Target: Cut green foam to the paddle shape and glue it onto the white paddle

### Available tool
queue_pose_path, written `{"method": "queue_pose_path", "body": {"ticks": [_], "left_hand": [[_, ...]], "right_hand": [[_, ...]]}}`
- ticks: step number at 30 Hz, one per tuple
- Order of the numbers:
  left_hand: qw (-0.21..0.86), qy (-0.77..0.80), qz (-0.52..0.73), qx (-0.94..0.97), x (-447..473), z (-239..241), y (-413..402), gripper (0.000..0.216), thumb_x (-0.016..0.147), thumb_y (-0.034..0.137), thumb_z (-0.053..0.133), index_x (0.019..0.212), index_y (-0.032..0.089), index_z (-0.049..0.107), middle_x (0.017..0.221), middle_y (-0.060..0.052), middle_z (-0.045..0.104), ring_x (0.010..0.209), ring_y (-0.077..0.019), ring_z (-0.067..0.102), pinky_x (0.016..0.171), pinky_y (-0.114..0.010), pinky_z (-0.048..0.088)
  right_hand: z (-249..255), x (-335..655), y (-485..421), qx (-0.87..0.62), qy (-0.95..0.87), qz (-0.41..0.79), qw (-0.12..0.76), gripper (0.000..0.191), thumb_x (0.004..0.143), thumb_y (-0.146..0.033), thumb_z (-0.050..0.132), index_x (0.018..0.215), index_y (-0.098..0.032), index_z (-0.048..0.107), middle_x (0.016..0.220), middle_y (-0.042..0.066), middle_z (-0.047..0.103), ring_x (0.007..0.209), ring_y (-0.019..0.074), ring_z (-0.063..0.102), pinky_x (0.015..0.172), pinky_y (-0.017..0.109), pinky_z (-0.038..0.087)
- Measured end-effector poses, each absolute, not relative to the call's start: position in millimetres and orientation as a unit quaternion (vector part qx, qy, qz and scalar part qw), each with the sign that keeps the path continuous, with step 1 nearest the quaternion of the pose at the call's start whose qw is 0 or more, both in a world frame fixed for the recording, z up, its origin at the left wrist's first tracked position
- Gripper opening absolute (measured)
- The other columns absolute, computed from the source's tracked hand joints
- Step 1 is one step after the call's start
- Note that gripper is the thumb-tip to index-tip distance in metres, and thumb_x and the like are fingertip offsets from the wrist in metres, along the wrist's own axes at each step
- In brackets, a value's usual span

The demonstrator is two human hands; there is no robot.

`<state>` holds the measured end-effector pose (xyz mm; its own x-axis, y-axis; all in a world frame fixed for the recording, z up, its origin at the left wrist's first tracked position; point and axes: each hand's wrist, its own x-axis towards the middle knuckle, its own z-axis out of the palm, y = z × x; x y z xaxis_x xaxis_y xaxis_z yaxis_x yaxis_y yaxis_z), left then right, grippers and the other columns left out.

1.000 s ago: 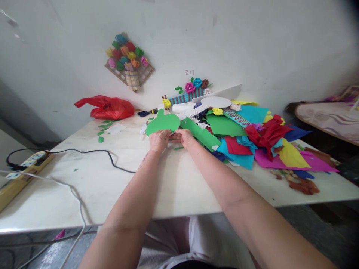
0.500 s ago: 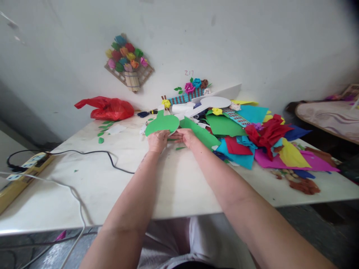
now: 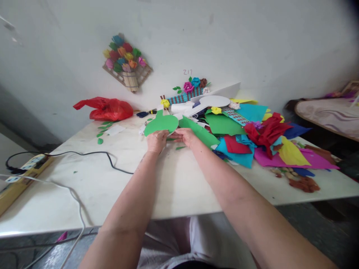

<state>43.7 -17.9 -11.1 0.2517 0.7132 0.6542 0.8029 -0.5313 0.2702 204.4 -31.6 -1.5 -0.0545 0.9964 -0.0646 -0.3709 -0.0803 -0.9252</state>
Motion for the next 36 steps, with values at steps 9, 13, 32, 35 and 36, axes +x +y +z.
{"method": "queue_pose_path", "body": {"ticks": [9, 13, 32, 35, 36], "left_hand": [[0.055, -0.474, -0.395, -0.785, 43.6, -13.4, -15.3, 0.024, 0.085, 0.032, 0.052, 0.090, 0.023, 0.075, 0.091, -0.009, 0.073, 0.086, -0.0237, 0.068, 0.075, -0.032, 0.046], [0.062, -0.475, -0.391, -0.786, 43.6, -12.7, -15.7, 0.025, 0.085, 0.032, 0.052, 0.089, 0.022, 0.075, 0.091, -0.009, 0.073, 0.086, -0.0239, 0.068, 0.074, -0.032, 0.047], [0.077, -0.448, -0.367, -0.812, 46.0, -11.9, -19.3, 0.026, 0.087, 0.031, 0.050, 0.090, 0.022, 0.074, 0.093, -0.007, 0.073, 0.086, -0.0211, 0.068, 0.077, -0.031, 0.048], [0.070, -0.432, -0.376, -0.817, 47.1, -10.8, -19.7, 0.026, 0.088, 0.028, 0.049, 0.093, 0.022, 0.073, 0.097, -0.007, 0.073, 0.090, -0.0215, 0.068, 0.079, -0.031, 0.049], [0.068, -0.424, -0.383, -0.818, 47.1, -10.6, -19.1, 0.026, 0.088, 0.027, 0.048, 0.095, 0.022, 0.073, 0.099, -0.008, 0.072, 0.093, -0.0215, 0.067, 0.080, -0.031, 0.049]], "right_hand": [[-2.0, 204.0, -29.7, -0.403, -0.383, 0.615, 0.559, 0.021, 0.087, -0.002, 0.048, 0.073, -0.010, 0.062, 0.068, 0.007, 0.071, 0.057, 0.0137, 0.067, 0.046, 0.022, 0.052], [0.1, 203.2, -31.9, -0.408, -0.379, 0.615, 0.558, 0.020, 0.087, -0.003, 0.050, 0.073, -0.011, 0.061, 0.066, 0.006, 0.070, 0.057, 0.0133, 0.067, 0.046, 0.020, 0.052], [0.4, 203.3, -29.1, -0.417, -0.365, 0.624, 0.550, 0.024, 0.091, -0.013, 0.048, 0.068, -0.012, 0.056, 0.058, 0.006, 0.068, 0.054, 0.0144, 0.067, 0.045, 0.021, 0.051], [2.6, 201.4, -30.7, -0.417, -0.359, 0.615, 0.565, 0.022, 0.089, -0.009, 0.048, 0.068, -0.013, 0.055, 0.055, 0.004, 0.066, 0.052, 0.0142, 0.067, 0.043, 0.019, 0.050], [3.2, 200.0, -31.2, -0.415, -0.357, 0.609, 0.574, 0.021, 0.088, -0.010, 0.049, 0.068, -0.014, 0.055, 0.054, 0.004, 0.066, 0.052, 0.0143, 0.066, 0.042, 0.019, 0.050]]}}
